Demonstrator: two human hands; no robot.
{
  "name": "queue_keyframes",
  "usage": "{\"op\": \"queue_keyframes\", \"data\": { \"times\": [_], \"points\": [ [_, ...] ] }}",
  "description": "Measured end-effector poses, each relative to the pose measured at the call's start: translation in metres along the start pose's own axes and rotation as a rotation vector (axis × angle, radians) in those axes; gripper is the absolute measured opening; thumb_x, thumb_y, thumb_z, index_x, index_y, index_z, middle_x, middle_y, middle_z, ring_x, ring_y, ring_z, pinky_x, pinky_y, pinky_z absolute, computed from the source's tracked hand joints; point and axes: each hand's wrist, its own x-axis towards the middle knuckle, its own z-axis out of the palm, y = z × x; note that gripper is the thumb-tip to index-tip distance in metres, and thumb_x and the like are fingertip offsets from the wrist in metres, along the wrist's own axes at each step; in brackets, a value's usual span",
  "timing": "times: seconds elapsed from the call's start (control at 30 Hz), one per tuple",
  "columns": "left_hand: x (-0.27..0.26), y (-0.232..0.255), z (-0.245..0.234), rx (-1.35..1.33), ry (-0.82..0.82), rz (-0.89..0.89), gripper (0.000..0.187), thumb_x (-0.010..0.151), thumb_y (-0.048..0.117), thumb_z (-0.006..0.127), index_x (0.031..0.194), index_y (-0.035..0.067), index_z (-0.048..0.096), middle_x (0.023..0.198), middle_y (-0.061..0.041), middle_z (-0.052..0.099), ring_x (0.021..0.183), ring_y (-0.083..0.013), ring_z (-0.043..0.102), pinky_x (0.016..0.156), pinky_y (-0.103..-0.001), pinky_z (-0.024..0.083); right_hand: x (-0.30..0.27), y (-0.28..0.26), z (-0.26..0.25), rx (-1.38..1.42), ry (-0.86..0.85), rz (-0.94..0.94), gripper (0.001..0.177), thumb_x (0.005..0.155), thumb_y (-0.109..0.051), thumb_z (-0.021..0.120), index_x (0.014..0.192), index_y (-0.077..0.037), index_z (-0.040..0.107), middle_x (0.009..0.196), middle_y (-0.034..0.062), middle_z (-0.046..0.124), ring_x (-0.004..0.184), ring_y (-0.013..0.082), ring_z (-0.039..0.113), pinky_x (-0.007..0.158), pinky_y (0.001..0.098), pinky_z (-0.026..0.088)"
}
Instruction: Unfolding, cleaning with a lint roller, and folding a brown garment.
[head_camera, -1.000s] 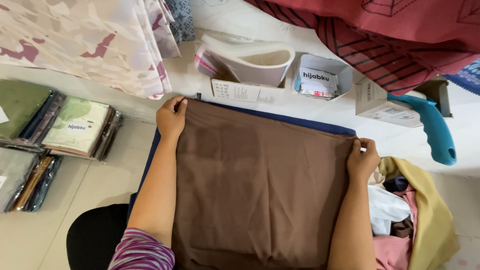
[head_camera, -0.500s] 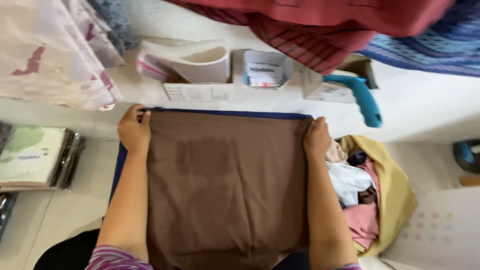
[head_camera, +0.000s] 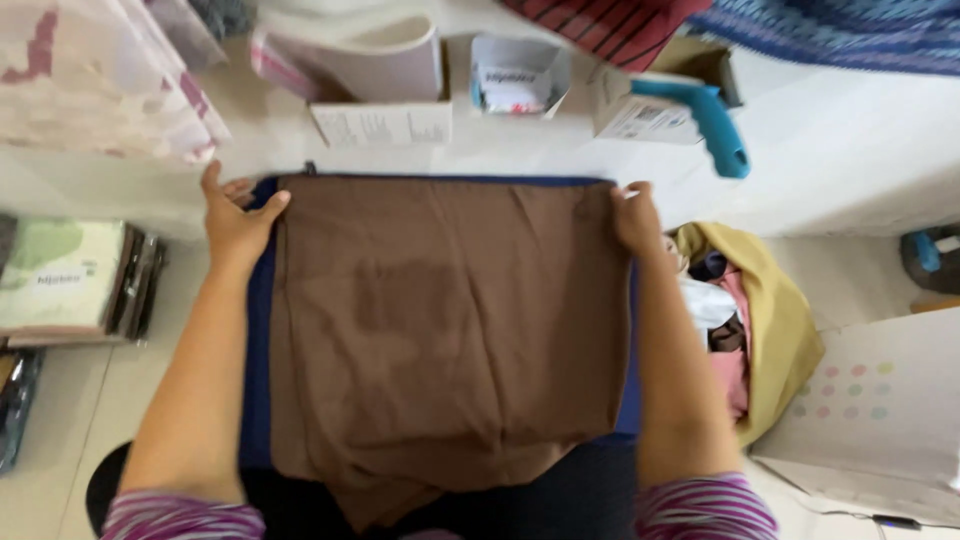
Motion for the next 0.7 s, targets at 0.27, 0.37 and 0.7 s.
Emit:
{"op": "queue_keyframes", "data": {
  "times": [0.27,0.37,0.7],
  "points": [
    [-0.17,0.056,-0.136,0.288,-0.252,-0.036,0.024,0.093,0.03,0.075,0.115,0.019,0.074,0.097,0.004,0.074,0.081,-0.0102,0.063,0.082,-0.026,0.047,-0.14,0.052,-0.084,0.078,-0.026,-0.26,0.028,0.108,-0.032,0.067,0.093,-0.01,0.06,0.084,0.0048,0.06,0.082,0.0209,0.054,0.077,0.0409,0.041],
    [-0.222,0.075,-0.157,0.327,-0.316,-0.178,0.014,0.088,0.031,0.078,0.093,0.019,0.08,0.072,0.002,0.072,0.065,-0.0077,0.063,0.072,-0.024,0.049,-0.203,0.006,-0.123,-0.244,-0.293,0.059,0.05,0.103,-0.055,0.052,0.099,-0.014,0.081,0.094,0.0067,0.081,0.099,0.0245,0.074,0.086,0.0402,0.047],
    [-0.292,0.096,-0.135,0.673,-0.491,-0.296,0.038,0.083,0.063,0.071,0.078,0.025,0.068,0.077,0.008,0.072,0.075,-0.0155,0.07,0.068,-0.037,0.053,-0.255,0.015,-0.095,-0.136,-0.283,0.06,0.036,0.092,-0.047,0.074,0.09,-0.011,0.076,0.082,0.0025,0.077,0.081,0.0176,0.07,0.077,0.0345,0.048]
  ]
}}
